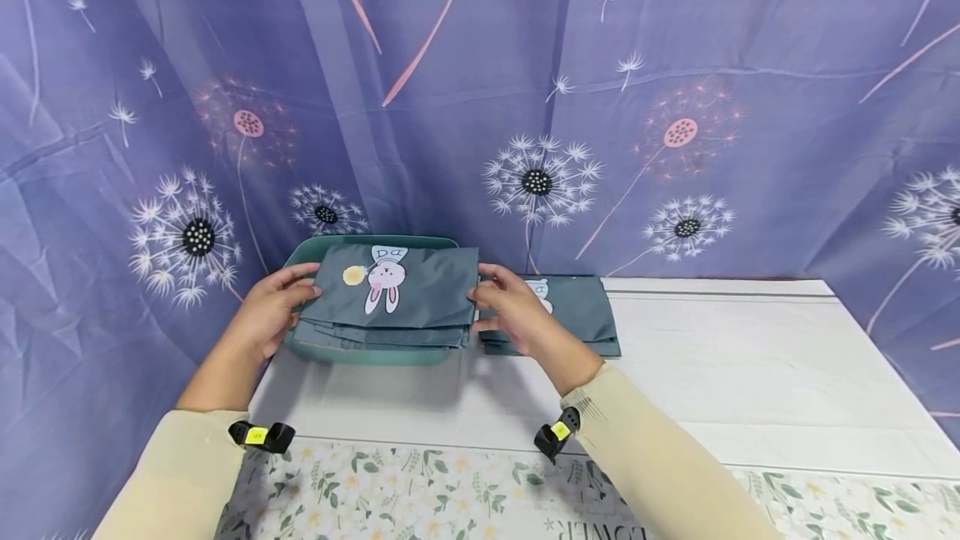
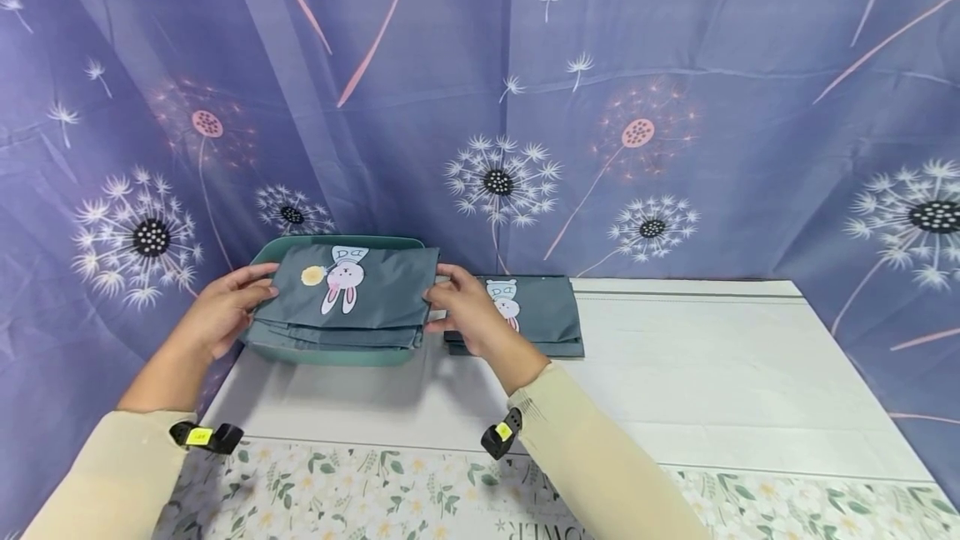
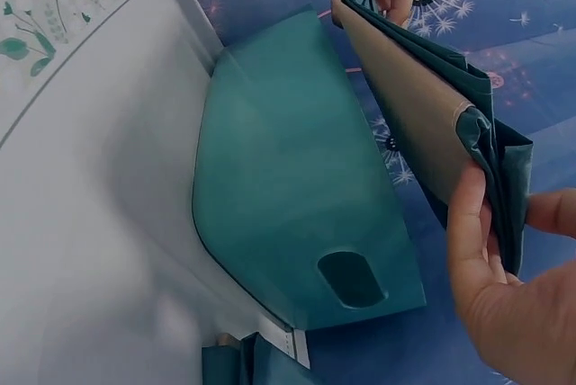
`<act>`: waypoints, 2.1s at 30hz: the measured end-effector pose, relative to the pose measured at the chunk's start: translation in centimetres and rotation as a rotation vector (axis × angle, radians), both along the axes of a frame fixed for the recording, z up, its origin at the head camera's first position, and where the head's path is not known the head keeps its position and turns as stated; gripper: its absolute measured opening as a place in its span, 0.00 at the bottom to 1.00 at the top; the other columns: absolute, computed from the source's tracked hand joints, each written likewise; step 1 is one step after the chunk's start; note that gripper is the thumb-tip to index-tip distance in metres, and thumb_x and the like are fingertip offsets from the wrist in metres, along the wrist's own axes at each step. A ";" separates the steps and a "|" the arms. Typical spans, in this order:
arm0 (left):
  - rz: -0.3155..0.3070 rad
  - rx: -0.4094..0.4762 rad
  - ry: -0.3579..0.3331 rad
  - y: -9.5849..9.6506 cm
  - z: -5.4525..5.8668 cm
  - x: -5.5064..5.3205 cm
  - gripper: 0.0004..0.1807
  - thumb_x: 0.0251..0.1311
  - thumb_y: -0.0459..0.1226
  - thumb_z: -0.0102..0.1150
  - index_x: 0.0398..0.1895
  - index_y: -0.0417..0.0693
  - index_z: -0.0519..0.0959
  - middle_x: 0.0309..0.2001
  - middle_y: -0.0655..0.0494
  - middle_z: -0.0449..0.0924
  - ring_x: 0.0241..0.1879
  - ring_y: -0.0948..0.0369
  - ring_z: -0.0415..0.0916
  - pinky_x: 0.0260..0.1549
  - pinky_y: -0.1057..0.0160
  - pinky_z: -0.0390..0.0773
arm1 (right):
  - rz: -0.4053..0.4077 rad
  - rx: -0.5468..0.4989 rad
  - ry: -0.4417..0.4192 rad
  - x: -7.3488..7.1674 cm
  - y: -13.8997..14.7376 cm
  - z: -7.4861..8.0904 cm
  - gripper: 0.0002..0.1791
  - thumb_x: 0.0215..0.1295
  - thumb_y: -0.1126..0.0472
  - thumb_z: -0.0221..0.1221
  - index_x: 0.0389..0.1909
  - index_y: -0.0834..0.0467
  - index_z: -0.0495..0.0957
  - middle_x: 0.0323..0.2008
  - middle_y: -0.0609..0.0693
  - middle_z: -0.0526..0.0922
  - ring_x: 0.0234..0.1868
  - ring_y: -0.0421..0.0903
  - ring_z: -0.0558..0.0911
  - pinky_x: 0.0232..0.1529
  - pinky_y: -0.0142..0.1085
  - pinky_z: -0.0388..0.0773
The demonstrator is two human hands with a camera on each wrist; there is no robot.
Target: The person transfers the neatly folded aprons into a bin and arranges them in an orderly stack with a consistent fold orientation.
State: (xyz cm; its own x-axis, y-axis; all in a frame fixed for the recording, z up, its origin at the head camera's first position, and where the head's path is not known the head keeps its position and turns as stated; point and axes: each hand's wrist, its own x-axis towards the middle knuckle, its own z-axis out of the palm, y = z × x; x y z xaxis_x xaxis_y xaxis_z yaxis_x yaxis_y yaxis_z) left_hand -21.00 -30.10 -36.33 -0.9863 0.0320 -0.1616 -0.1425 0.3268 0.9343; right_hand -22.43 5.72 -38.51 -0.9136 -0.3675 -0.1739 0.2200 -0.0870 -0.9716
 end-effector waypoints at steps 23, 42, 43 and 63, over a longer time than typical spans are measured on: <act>0.058 0.245 -0.016 -2.5 -0.4 -1.1 0.31 0.74 0.38 0.54 0.77 0.47 0.61 0.45 0.72 0.77 0.38 0.72 0.76 0.37 0.70 0.80 | -0.058 -0.035 -0.037 -1.8 -3.1 -0.2 0.34 0.70 0.65 0.52 0.76 0.57 0.59 0.61 0.62 0.74 0.53 0.51 0.77 0.42 0.40 0.85; 0.132 0.290 -0.021 -2.8 -0.4 -2.6 0.30 0.73 0.41 0.57 0.76 0.50 0.64 0.47 0.68 0.74 0.41 0.70 0.74 0.38 0.73 0.79 | -0.080 -0.051 -0.049 -3.2 -4.3 0.0 0.34 0.69 0.67 0.51 0.76 0.60 0.59 0.66 0.63 0.70 0.55 0.51 0.75 0.53 0.43 0.84; 0.136 0.303 -0.025 -2.9 -0.5 -2.7 0.31 0.72 0.41 0.57 0.76 0.50 0.64 0.46 0.69 0.76 0.40 0.71 0.76 0.37 0.72 0.80 | -0.081 -0.046 -0.045 -3.2 -4.5 0.0 0.34 0.69 0.67 0.51 0.76 0.60 0.59 0.65 0.63 0.71 0.54 0.50 0.75 0.52 0.43 0.85; 0.205 0.387 0.013 -3.6 -2.4 -3.0 0.26 0.72 0.36 0.56 0.72 0.51 0.70 0.37 0.71 0.85 0.34 0.70 0.81 0.31 0.70 0.82 | -0.095 0.010 -0.011 -3.6 -6.1 -0.4 0.34 0.69 0.70 0.54 0.76 0.63 0.60 0.43 0.51 0.77 0.37 0.41 0.80 0.41 0.37 0.86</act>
